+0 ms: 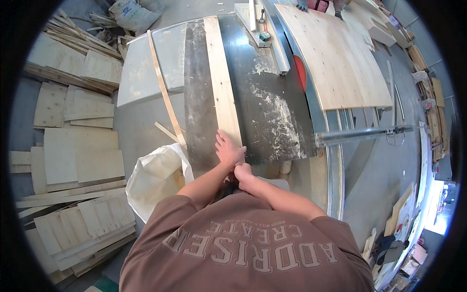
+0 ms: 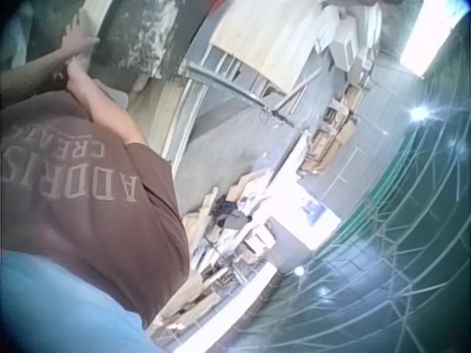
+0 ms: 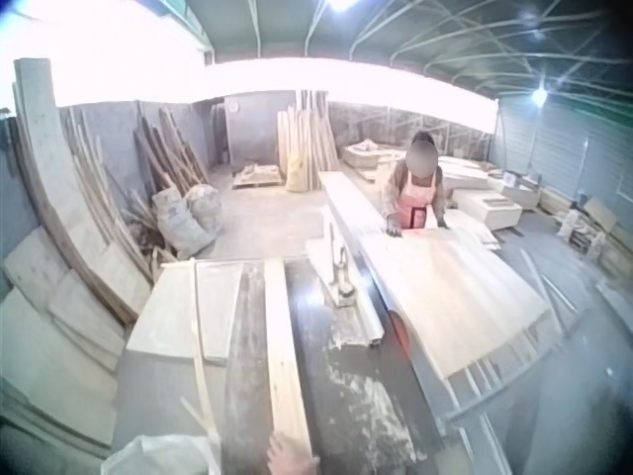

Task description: The person feeds long wooden planks through a table saw to trim their edges. A coworker assists by guiding the planks on the opposite side of the saw. The person repeatedly positions and pushes the planks through the blade, then collects the trimmed pieces.

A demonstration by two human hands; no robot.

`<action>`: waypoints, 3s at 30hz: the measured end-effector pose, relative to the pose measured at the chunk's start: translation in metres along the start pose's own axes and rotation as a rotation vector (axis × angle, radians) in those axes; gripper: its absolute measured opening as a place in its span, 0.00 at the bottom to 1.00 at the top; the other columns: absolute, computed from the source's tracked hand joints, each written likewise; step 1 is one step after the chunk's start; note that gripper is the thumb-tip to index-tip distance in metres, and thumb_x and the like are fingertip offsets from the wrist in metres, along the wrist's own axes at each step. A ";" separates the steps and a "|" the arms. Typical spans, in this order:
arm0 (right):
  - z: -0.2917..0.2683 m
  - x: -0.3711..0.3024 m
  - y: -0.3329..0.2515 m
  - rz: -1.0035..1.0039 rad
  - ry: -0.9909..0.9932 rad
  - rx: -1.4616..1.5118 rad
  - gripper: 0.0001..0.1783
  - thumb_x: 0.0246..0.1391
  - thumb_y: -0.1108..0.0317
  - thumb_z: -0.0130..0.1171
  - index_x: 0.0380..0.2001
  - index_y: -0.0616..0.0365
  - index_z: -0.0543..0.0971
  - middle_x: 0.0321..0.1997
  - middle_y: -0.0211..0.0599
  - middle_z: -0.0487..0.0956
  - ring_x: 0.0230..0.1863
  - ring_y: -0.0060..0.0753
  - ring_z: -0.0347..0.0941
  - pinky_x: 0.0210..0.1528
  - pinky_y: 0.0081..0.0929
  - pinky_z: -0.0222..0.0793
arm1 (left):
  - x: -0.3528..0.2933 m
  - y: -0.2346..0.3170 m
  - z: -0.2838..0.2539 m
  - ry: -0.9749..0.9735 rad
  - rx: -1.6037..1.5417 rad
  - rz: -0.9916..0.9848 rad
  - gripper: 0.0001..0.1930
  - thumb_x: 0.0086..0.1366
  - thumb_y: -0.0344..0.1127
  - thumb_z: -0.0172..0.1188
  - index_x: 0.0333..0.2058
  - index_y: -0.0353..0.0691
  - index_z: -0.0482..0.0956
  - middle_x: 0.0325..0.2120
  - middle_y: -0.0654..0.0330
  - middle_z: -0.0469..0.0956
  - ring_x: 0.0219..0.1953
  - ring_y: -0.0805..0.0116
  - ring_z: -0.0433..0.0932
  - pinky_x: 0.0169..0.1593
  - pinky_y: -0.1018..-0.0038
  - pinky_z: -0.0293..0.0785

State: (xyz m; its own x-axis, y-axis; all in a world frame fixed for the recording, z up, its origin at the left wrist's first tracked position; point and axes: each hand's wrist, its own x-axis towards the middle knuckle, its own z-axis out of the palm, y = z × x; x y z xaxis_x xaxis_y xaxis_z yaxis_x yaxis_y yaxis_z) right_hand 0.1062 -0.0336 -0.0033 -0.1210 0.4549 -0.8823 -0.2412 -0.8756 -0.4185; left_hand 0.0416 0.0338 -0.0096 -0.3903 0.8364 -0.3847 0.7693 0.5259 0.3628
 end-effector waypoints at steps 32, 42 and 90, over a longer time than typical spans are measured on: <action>-0.027 0.030 0.000 -0.127 0.076 -0.688 0.20 0.58 0.68 0.60 0.50 0.72 0.79 0.53 0.62 0.81 0.56 0.54 0.79 0.54 0.43 0.73 | -0.018 -0.015 0.006 0.010 0.047 0.025 0.65 0.48 0.49 0.78 0.72 0.26 0.40 0.62 0.41 0.65 0.61 0.42 0.70 0.57 0.53 0.77; -0.032 0.000 -0.023 -0.383 0.012 -1.194 0.22 0.60 0.61 0.57 0.51 0.66 0.77 0.52 0.62 0.80 0.56 0.63 0.76 0.59 0.53 0.72 | -0.018 -0.011 -0.005 -0.033 0.110 0.055 0.66 0.48 0.53 0.79 0.70 0.23 0.41 0.60 0.40 0.67 0.60 0.43 0.71 0.57 0.56 0.77; -0.059 -0.011 -0.052 -0.247 -0.315 -1.850 0.49 0.62 0.58 0.53 0.79 0.46 0.39 0.60 0.48 0.80 0.57 0.47 0.80 0.56 0.44 0.75 | 0.032 0.005 -0.026 -0.169 0.522 0.376 0.20 0.45 0.41 0.82 0.36 0.38 0.87 0.36 0.49 0.87 0.41 0.51 0.87 0.40 0.62 0.85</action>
State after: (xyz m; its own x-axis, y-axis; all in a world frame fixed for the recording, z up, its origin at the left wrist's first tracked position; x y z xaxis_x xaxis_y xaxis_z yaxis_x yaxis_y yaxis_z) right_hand 0.1769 -0.0028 0.0156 -0.4493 0.4018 -0.7979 0.8919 0.2530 -0.3748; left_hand 0.0197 0.0673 0.0022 0.0041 0.8901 -0.4557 0.9982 0.0238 0.0555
